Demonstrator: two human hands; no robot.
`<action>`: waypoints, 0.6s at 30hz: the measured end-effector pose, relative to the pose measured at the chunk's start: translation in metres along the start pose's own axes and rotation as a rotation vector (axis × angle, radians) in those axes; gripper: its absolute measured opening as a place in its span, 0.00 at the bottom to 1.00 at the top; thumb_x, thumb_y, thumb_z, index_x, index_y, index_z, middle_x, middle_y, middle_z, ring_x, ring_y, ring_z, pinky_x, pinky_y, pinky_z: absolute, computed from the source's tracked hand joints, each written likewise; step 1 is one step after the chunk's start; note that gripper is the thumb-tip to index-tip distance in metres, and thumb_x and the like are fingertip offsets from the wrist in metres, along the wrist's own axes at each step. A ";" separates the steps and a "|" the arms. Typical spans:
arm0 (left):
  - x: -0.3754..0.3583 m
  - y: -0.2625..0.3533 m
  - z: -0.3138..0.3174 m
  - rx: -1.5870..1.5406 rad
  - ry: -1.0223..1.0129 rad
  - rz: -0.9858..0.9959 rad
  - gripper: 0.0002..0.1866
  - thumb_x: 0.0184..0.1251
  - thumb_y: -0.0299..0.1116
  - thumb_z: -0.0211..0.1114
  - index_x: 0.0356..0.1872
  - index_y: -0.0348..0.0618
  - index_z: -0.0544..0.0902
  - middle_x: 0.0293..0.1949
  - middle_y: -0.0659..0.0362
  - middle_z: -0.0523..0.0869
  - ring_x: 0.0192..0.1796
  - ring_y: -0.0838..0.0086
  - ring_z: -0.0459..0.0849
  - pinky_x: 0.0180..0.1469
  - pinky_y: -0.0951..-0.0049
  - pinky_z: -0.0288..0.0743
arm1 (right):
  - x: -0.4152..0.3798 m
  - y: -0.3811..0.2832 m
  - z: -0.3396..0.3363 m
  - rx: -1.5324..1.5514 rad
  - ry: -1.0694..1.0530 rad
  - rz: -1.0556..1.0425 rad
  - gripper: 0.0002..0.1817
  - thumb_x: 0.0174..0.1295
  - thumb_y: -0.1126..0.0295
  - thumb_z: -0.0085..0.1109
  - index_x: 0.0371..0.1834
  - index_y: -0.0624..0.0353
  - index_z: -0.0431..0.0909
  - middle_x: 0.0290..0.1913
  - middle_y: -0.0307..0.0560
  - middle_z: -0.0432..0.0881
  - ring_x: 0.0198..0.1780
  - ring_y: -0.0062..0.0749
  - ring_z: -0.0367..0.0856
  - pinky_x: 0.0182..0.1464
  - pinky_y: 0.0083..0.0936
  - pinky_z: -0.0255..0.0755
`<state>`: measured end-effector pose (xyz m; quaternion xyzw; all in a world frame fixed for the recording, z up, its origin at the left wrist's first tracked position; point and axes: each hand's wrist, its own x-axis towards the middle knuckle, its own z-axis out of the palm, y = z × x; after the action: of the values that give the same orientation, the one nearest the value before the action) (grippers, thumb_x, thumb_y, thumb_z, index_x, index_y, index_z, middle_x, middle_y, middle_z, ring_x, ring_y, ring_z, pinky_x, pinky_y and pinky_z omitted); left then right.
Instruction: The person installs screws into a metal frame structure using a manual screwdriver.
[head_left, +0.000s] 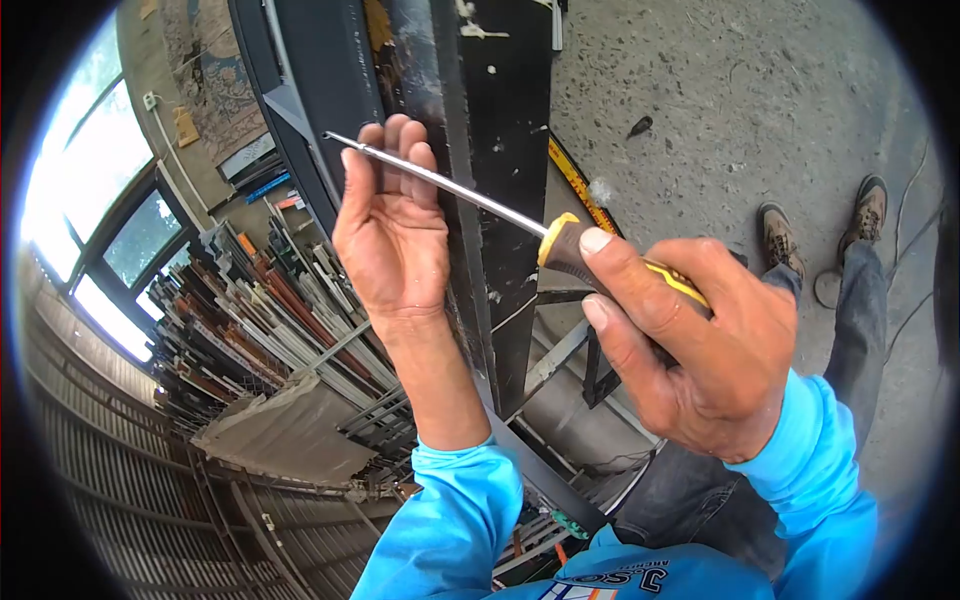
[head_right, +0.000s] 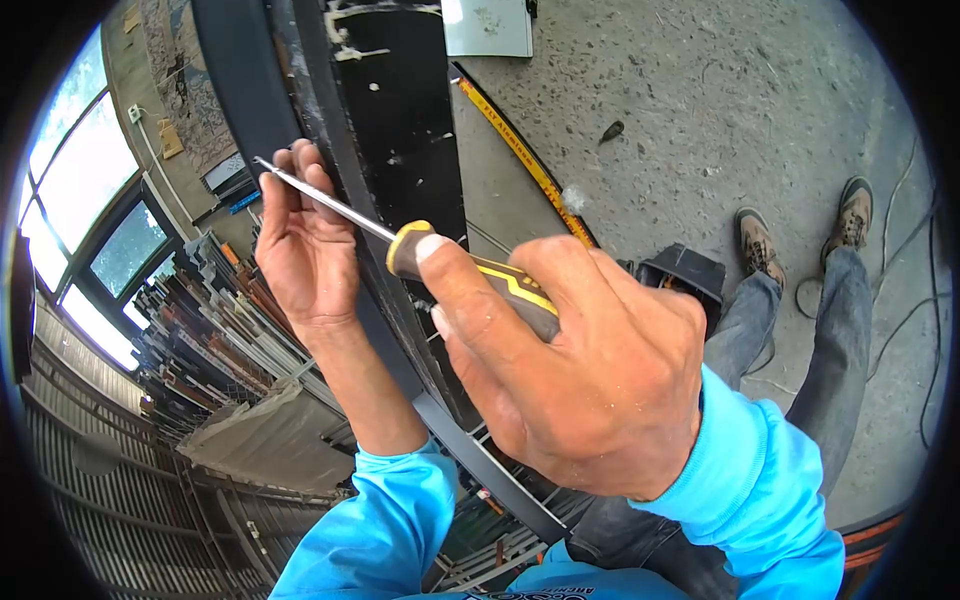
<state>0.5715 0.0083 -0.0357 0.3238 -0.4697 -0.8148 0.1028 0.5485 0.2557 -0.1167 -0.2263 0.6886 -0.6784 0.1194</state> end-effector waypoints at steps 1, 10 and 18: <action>0.001 0.002 -0.001 0.004 -0.043 -0.005 0.16 0.78 0.35 0.50 0.51 0.31 0.77 0.54 0.44 0.82 0.59 0.55 0.81 0.59 0.61 0.83 | -0.001 0.002 0.000 0.010 0.003 0.016 0.25 0.48 0.76 0.71 0.54 0.56 0.82 0.31 0.47 0.80 0.24 0.32 0.78 0.22 0.25 0.70; 0.002 0.001 -0.005 0.044 -0.047 0.060 0.15 0.79 0.32 0.48 0.51 0.27 0.76 0.52 0.39 0.81 0.57 0.55 0.82 0.59 0.64 0.84 | -0.003 0.007 0.008 -0.022 0.009 -0.038 0.28 0.45 0.76 0.73 0.55 0.55 0.82 0.31 0.49 0.79 0.23 0.32 0.78 0.21 0.25 0.71; 0.001 0.002 -0.009 0.110 0.015 0.125 0.16 0.78 0.31 0.47 0.51 0.26 0.77 0.53 0.39 0.82 0.57 0.53 0.83 0.57 0.62 0.85 | -0.005 -0.006 0.004 -0.086 0.021 -0.057 0.31 0.42 0.77 0.73 0.56 0.56 0.82 0.31 0.49 0.77 0.25 0.33 0.77 0.20 0.23 0.71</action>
<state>0.5758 0.0008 -0.0377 0.3053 -0.5322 -0.7773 0.1392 0.5555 0.2541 -0.1121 -0.2437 0.7117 -0.6537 0.0828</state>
